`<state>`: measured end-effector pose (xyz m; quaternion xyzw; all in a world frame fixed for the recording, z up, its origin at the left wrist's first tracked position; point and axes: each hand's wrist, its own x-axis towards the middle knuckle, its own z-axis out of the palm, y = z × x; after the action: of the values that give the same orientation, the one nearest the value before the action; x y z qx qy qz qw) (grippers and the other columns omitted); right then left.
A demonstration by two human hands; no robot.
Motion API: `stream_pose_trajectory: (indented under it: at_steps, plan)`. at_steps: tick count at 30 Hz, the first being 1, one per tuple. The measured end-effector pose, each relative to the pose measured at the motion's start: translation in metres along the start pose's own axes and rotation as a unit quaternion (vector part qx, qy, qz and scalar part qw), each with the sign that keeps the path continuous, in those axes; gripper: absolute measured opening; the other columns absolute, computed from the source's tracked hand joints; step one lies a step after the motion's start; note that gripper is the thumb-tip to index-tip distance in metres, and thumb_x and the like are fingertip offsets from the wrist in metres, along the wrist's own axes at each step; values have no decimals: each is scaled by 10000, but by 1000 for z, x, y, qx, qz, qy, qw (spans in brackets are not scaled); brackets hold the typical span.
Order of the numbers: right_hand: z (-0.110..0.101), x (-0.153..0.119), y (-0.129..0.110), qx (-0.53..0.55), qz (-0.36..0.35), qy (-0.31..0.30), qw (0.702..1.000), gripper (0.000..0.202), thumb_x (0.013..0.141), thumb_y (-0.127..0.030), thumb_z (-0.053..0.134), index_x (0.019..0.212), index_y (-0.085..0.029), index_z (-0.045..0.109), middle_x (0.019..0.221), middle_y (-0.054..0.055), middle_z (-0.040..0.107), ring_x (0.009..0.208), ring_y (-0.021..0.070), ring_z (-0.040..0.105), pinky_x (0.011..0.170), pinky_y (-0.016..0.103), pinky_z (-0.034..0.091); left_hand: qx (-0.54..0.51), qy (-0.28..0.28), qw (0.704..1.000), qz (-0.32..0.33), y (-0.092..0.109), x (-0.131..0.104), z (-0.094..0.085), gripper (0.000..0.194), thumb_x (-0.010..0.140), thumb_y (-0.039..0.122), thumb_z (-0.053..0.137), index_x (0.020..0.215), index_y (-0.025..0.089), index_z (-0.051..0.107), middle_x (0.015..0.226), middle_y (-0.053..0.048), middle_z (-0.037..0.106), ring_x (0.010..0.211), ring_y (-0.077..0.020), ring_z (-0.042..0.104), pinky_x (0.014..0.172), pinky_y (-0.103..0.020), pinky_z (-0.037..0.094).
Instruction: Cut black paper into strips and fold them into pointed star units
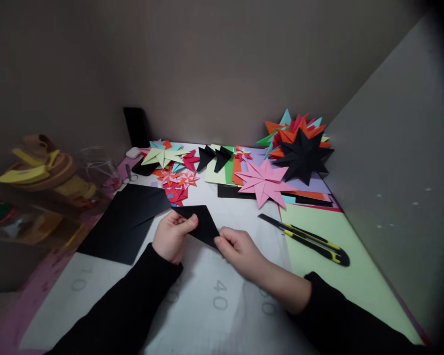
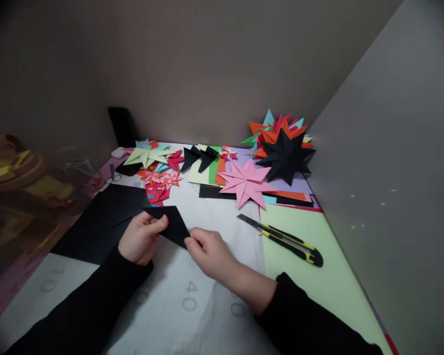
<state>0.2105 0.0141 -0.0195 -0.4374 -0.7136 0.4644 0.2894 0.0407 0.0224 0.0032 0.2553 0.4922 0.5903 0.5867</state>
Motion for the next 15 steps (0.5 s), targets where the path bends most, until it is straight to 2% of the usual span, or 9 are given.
stream_pose_trajectory:
  at_steps: [2, 4, 6, 7, 9, 11, 13, 15]
  plan:
    - [1, -2, 2, -6, -11, 9, 1000, 292, 838, -239, 438, 565, -202, 342, 525, -58, 369, 508, 94, 370, 487, 219, 264, -9, 42, 999, 19, 11, 7, -8, 309, 469, 254, 840, 648, 145, 613, 571, 24, 628, 511, -92, 553, 512, -205, 438]
    - [1, -3, 5, -9, -12, 17, 1000, 288, 826, -224, 443, 557, -200, 342, 531, -55, 369, 514, 95, 372, 499, 222, 274, -30, 109, 992, 60, 22, 16, -16, 346, 445, 284, 848, 568, 164, 547, 528, 45, 594, 475, -84, 529, 477, -198, 422]
    - [1, -2, 8, 9, 0, 29, 1000, 283, 829, -230, 442, 559, -200, 363, 536, -50, 382, 520, 100, 382, 507, 225, 287, -42, 145, 982, 115, 24, 21, -20, 364, 441, 280, 850, 591, 176, 535, 531, 66, 581, 463, -72, 512, 466, -188, 406]
    - [0, -1, 9, 32, 9, 44, 998, 282, 841, -250, 438, 569, -200, 379, 541, -48, 390, 522, 102, 387, 508, 226, 294, -19, 136, 985, 102, 22, 20, -20, 378, 446, 292, 848, 555, 170, 506, 471, 77, 534, 412, -58, 463, 426, -178, 366]
    - [-3, 4, 10, 94, 32, 88, 991, 278, 868, -316, 425, 616, -201, 418, 553, -47, 408, 521, 105, 392, 505, 227, 308, 60, 50, 997, 29, 8, 14, -15, 373, 502, 333, 826, 527, 155, 498, 405, 79, 473, 368, -44, 403, 398, -170, 307]
    - [-6, 7, 10, 147, 45, 117, 981, 275, 872, -388, 430, 672, -200, 449, 563, -49, 411, 510, 104, 382, 496, 226, 312, 103, -11, 995, -9, -8, 5, -7, 364, 557, 375, 793, 536, 143, 513, 419, 64, 491, 391, -50, 421, 418, -171, 304]
    - [-9, 9, 11, 161, 39, 103, 981, 284, 854, -432, 458, 698, -195, 470, 576, -48, 408, 520, 104, 377, 498, 225, 313, 124, -39, 991, -32, -22, -2, -1, 364, 591, 402, 768, 543, 137, 523, 425, 57, 495, 408, -55, 428, 433, -172, 304]
    - [-9, 8, 11, 143, 36, 71, 987, 312, 827, -444, 493, 646, -193, 452, 571, -49, 381, 528, 102, 364, 496, 224, 301, 124, -60, 989, -49, -29, -6, 1, 357, 626, 421, 740, 564, 129, 543, 460, 42, 523, 439, -64, 449, 455, -178, 323]
